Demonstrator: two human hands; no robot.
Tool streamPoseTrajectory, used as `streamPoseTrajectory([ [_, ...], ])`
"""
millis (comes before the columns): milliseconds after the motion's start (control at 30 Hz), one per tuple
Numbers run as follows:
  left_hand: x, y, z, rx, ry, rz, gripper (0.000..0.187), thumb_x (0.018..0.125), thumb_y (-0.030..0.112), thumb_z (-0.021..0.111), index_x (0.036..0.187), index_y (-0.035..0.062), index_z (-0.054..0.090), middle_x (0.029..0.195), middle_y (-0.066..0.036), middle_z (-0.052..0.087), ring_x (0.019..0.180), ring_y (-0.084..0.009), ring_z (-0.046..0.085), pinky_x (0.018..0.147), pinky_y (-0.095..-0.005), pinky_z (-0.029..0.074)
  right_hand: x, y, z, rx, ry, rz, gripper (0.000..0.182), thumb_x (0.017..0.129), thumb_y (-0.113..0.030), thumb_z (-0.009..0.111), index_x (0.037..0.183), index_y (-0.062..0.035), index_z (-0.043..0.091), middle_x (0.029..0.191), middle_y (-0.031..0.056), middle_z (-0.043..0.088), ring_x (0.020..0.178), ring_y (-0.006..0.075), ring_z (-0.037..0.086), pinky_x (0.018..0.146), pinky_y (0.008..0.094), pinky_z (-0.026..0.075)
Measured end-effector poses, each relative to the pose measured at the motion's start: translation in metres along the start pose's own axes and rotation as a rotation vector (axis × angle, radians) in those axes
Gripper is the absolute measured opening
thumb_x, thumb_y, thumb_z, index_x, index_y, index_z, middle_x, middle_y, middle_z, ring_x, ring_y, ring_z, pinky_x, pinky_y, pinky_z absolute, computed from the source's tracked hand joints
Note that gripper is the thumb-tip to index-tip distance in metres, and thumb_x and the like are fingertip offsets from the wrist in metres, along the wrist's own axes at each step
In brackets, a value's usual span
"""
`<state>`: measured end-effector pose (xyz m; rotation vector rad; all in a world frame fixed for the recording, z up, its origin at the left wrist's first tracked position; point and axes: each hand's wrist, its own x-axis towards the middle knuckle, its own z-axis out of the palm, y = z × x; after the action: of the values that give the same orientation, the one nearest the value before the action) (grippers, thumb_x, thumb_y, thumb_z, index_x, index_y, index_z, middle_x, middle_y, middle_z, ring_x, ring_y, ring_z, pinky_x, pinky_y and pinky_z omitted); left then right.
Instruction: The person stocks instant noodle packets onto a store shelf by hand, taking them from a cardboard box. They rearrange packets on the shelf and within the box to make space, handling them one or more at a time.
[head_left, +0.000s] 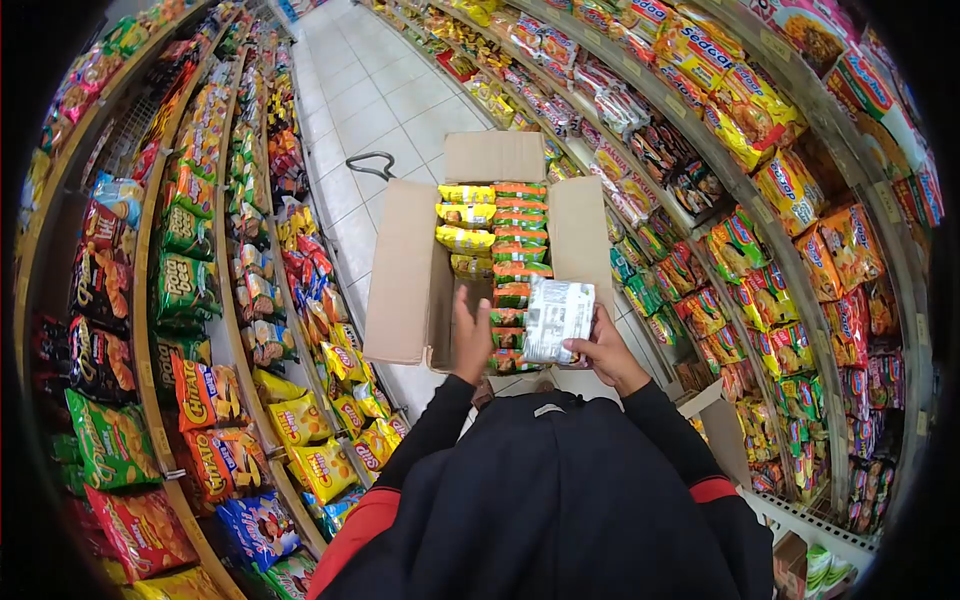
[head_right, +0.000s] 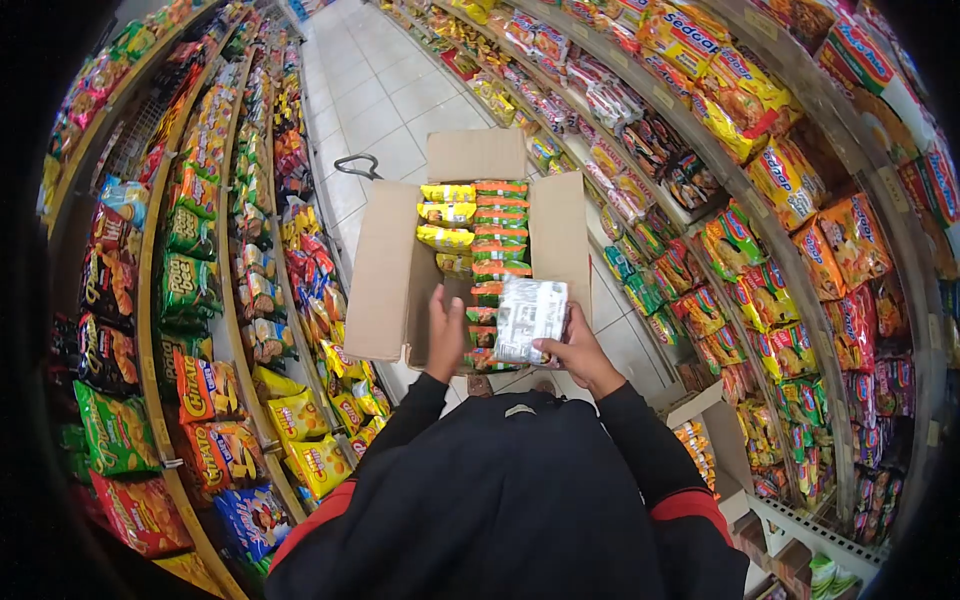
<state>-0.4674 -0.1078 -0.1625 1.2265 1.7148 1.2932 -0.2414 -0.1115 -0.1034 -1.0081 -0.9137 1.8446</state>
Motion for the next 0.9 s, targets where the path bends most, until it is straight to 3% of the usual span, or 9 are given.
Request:
streamPoseTrajectory([
  [67, 0.022, 0.018, -0.019, -0.145, -0.089, -0.001, 0.052, 0.094, 0.028, 0.049, 0.131, -0.0066, 0.036, 0.135, -0.022, 0.041, 0.128, -0.0257, 0.039, 0.106, -0.0338, 0.028, -0.002, -0.024, 0.01, -0.142, 0.019, 0.048, 0.062, 0.073, 0.0, 0.066, 0.127, -0.0054, 0.037, 0.113, 0.0079, 0.053, 0.107, 0.0208, 0.054, 0.09, 0.033, 0.045],
  [133, 0.042, 0.039, -0.026, -0.155, -0.107, 0.027, 0.044, 0.094, 0.031, 0.048, 0.119, -0.0054, 0.049, 0.119, -0.018, 0.056, 0.113, -0.0234, 0.052, 0.096, -0.0344, 0.038, -0.001, -0.04, 0.017, -0.844, 0.016, -0.416, 0.055, 0.067, -0.002, 0.069, 0.118, -0.0026, 0.047, 0.107, 0.0105, 0.055, 0.101, 0.0239, 0.057, 0.087, 0.0337, 0.046],
  [200, 0.067, 0.046, -0.032, -0.092, -0.225, -0.522, 0.041, 0.093, 0.033, 0.048, 0.105, -0.005, 0.057, 0.103, -0.012, 0.064, 0.095, -0.0205, 0.059, 0.081, -0.0363, 0.044, 0.001, -0.062, 0.036, -0.906, 0.073, -0.561, 0.05, 0.061, -0.003, 0.068, 0.109, -0.0018, 0.055, 0.101, 0.0121, 0.057, 0.096, 0.0276, 0.057, 0.082, 0.0343, 0.047],
  [233, 0.082, 0.021, -0.027, -0.086, -0.204, -0.339, 0.035, 0.089, 0.028, 0.049, 0.095, -0.005, 0.059, 0.093, -0.013, 0.065, 0.083, -0.0233, 0.059, 0.07, -0.0385, 0.043, 0.007, -0.067, 0.042, -0.983, 0.079, -0.656, 0.051, 0.059, -0.003, 0.069, 0.108, -0.0031, 0.055, 0.099, 0.0111, 0.057, 0.095, 0.0279, 0.057, 0.081, 0.0346, 0.046],
  [333, 0.134, -0.003, -0.026, 0.295, -0.342, -0.185, 0.03, 0.085, 0.022, 0.049, 0.092, -0.0059, 0.059, 0.089, -0.019, 0.064, 0.08, -0.0285, 0.06, 0.07, -0.0394, 0.044, 0.017, -0.081, 0.054, -1.147, 0.105, -0.812, 0.048, 0.058, -0.002, 0.068, 0.104, -0.0071, 0.058, 0.1, 0.0068, 0.06, 0.094, 0.0266, 0.055, 0.081, 0.037, 0.042],
  [433, 0.173, -0.038, -0.019, 0.285, -0.4, -0.094, 0.026, 0.081, 0.016, 0.046, 0.087, -0.0053, 0.059, 0.08, -0.025, 0.061, 0.077, -0.0348, 0.06, 0.068, -0.0424, 0.044, 0.024, -0.082, 0.061, -1.459, 0.073, -1.171, 0.039, 0.062, -0.004, 0.067, 0.1, -0.0101, 0.06, 0.11, 0.0014, 0.061, 0.095, 0.0217, 0.053, 0.084, 0.0424, 0.037],
  [600, 0.188, -0.047, -0.017, 0.622, -0.457, 0.246, 0.03, 0.084, 0.023, 0.047, 0.081, -0.0041, 0.059, 0.077, -0.027, 0.06, 0.077, -0.0419, 0.06, 0.068, -0.0478, 0.046, 0.001, -0.053, 0.063, -1.433, 0.174, -1.101, 0.035, 0.063, -0.009, 0.065, 0.098, -0.009, 0.062, 0.111, 0.0016, 0.06, 0.096, 0.0217, 0.053, 0.086, 0.0432, 0.039],
  [667, 0.185, -0.037, -0.019, 0.546, -0.522, 0.102, 0.034, 0.087, 0.029, 0.049, 0.081, -0.0022, 0.058, 0.075, -0.024, 0.061, 0.075, -0.0422, 0.059, 0.064, -0.0492, 0.045, -0.015, -0.033, 0.064, -1.356, 0.282, -1.077, 0.039, 0.061, -0.01, 0.066, 0.1, -0.0083, 0.062, 0.111, 0.0027, 0.06, 0.096, 0.0229, 0.053, 0.086, 0.0424, 0.039],
  [900, 0.153, 0.015, -0.036, 0.479, -0.694, 0.359, 0.028, 0.09, 0.024, 0.058, 0.081, -0.0018, 0.056, 0.063, -0.006, 0.053, 0.059, -0.0142, 0.05, 0.057, -0.0304, 0.042, -0.116, 0.012, 0.076, -1.228, 0.728, -0.78, 0.046, 0.061, -0.012, 0.075, 0.104, -0.0098, 0.059, 0.113, 0.0023, 0.059, 0.102, 0.0228, 0.051, 0.089, 0.0388, 0.039],
])
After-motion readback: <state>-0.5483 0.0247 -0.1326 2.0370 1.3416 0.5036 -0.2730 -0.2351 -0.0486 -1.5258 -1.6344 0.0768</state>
